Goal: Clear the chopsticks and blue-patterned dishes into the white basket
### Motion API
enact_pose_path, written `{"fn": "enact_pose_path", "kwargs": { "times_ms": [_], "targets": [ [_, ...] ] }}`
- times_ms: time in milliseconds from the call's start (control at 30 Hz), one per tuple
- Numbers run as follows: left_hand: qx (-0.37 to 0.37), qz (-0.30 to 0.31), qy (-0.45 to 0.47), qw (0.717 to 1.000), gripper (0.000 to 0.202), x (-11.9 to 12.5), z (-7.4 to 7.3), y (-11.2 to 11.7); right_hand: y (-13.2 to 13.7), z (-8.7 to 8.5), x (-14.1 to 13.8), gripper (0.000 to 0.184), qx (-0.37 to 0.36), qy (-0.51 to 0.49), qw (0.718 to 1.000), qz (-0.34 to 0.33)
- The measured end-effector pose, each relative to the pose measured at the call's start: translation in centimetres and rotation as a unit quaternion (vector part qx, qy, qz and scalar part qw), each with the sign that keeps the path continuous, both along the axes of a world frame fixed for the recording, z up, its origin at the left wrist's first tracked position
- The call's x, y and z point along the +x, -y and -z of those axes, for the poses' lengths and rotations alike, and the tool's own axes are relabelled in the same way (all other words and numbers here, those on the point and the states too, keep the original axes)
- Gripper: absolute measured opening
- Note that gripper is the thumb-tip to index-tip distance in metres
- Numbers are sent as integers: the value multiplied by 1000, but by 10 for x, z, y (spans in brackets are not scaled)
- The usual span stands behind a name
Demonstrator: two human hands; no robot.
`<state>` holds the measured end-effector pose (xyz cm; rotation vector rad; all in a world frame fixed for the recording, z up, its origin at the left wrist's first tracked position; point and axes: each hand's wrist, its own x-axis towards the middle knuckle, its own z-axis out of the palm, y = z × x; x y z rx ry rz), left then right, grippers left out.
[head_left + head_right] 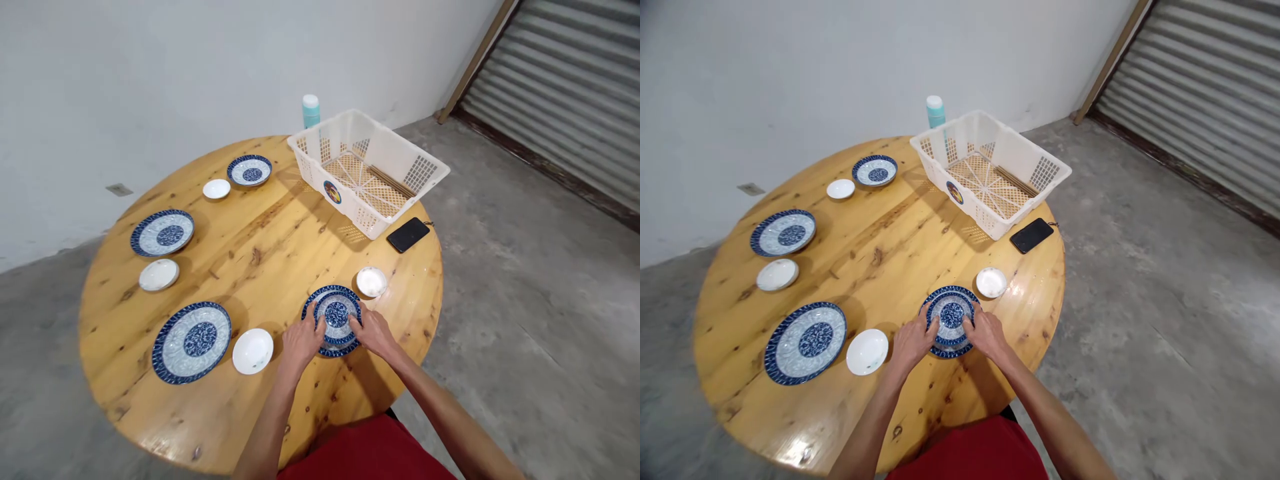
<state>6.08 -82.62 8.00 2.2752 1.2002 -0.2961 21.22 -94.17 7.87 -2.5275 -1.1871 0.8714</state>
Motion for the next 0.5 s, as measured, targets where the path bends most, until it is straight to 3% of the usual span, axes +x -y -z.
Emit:
{"fn": "enact_pose_path", "kwargs": {
  "times_ms": [67,133,233,367,500],
  "targets": [
    [-28,-8,22,999,64,-2,1,-1,3,3,-2,55,39,-65,997,25],
    [-110,-31,76,991,67,-4,4,-1,6,7,-4,52,78,-176,979,63],
    [-257,-97,172,946,68,-4,11,2,7,16,-10,46,131,-301,937,118],
    [-342,-171,234,894,66,-2,21,5,6,26,-13,44,150,-322,922,154],
    [-368,-181,245,879,69,-1,27,5,2,31,-11,46,156,-341,909,180]
  ]
}}
